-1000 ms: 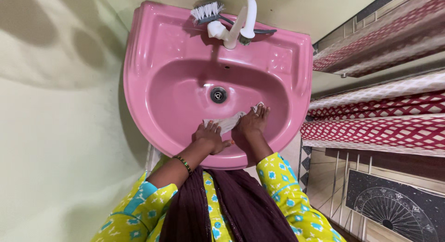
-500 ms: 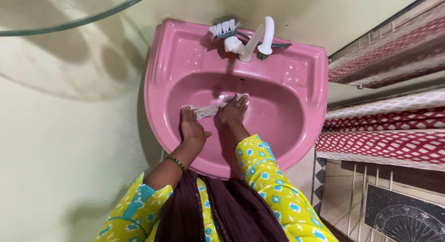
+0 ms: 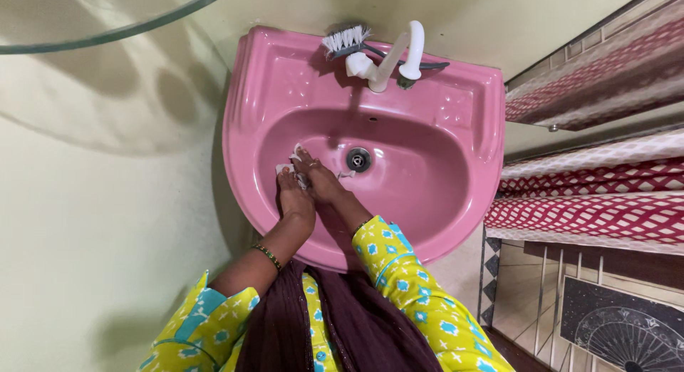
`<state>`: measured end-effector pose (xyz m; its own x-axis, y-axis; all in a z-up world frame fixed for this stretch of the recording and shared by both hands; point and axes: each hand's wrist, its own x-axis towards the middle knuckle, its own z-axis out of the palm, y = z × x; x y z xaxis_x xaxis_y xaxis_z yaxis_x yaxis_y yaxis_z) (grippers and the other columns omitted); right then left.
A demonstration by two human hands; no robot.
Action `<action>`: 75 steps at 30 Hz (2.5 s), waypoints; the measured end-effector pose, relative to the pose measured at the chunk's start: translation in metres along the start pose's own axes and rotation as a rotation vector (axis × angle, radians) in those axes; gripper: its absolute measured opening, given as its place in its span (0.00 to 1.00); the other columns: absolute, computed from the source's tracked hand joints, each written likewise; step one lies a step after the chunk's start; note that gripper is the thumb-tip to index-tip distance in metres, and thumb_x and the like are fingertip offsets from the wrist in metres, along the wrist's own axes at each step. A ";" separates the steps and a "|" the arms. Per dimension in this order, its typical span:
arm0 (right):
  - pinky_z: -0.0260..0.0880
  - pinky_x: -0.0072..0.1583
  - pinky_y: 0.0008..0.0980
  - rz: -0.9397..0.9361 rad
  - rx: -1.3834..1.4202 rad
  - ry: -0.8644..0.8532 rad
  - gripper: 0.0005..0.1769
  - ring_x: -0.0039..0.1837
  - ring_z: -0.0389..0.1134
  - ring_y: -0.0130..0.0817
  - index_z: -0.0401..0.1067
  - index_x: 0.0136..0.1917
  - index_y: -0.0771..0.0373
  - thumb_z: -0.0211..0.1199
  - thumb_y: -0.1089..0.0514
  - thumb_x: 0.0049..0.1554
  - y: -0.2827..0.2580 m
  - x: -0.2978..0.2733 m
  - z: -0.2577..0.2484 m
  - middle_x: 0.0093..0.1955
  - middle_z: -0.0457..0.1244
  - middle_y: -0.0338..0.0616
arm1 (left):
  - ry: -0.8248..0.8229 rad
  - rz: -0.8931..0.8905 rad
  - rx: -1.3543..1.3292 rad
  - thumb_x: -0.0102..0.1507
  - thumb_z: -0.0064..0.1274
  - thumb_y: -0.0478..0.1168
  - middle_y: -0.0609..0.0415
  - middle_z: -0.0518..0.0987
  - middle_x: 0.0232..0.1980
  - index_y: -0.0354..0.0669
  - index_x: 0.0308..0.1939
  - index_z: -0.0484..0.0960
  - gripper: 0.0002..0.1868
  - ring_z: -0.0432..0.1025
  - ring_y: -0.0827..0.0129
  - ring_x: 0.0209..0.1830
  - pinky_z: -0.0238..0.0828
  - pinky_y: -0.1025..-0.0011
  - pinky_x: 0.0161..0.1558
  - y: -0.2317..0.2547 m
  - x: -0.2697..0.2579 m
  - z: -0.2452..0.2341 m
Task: The person wipes the interior and rim of a pink bathroom sink using a white cloth. They repeatedly rub the basin, faucet area, and drain with the cloth, occasionally refolding it to continue cleaning.
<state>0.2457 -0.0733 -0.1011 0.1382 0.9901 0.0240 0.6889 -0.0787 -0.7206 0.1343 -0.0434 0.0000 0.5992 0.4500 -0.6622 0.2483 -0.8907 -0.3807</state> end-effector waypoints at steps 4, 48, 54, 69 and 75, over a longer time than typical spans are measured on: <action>0.50 0.76 0.59 0.131 -0.158 -0.136 0.36 0.83 0.47 0.49 0.59 0.78 0.55 0.59 0.55 0.57 -0.025 -0.025 -0.024 0.85 0.45 0.48 | -0.034 0.040 -0.049 0.72 0.36 0.47 0.39 0.61 0.79 0.33 0.75 0.64 0.30 0.51 0.39 0.80 0.35 0.38 0.74 0.005 -0.009 -0.006; 0.63 0.58 0.54 0.219 0.000 -0.068 0.08 0.57 0.65 0.45 0.71 0.30 0.58 0.64 0.54 0.45 -0.077 -0.177 -0.104 0.44 0.68 0.46 | -0.045 0.334 -0.581 0.61 0.46 0.45 0.39 0.84 0.50 0.38 0.46 0.87 0.19 0.79 0.47 0.53 0.76 0.52 0.55 -0.024 -0.066 -0.042; 0.42 0.71 0.71 0.620 -0.716 -0.283 0.26 0.66 0.62 0.48 0.77 0.50 0.62 0.72 0.47 0.41 -0.020 -0.208 -0.201 0.49 0.70 0.49 | -0.183 0.532 -0.821 0.66 0.43 0.54 0.35 0.83 0.52 0.34 0.50 0.84 0.27 0.78 0.44 0.54 0.72 0.52 0.57 0.031 -0.069 -0.063; 0.51 0.69 0.55 0.415 -0.693 -0.172 0.32 0.72 0.58 0.62 0.79 0.57 0.48 0.65 0.37 0.40 0.007 -0.199 -0.160 0.68 0.60 0.64 | -0.139 0.502 -0.860 0.69 0.40 0.54 0.39 0.81 0.54 0.41 0.52 0.84 0.24 0.77 0.44 0.55 0.72 0.49 0.57 0.040 -0.094 -0.068; 0.61 0.64 0.62 0.572 -0.460 -0.458 0.28 0.61 0.67 0.54 0.77 0.50 0.61 0.57 0.38 0.49 -0.053 -0.176 -0.137 0.53 0.67 0.59 | -0.122 0.387 -0.697 0.70 0.44 0.57 0.41 0.84 0.51 0.36 0.50 0.84 0.27 0.80 0.49 0.52 0.77 0.51 0.55 -0.003 -0.086 -0.054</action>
<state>0.2828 -0.2595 0.0276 0.3199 0.7253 -0.6096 0.8339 -0.5209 -0.1822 0.1235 -0.0829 0.0927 0.6624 0.0695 -0.7459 0.4824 -0.8013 0.3537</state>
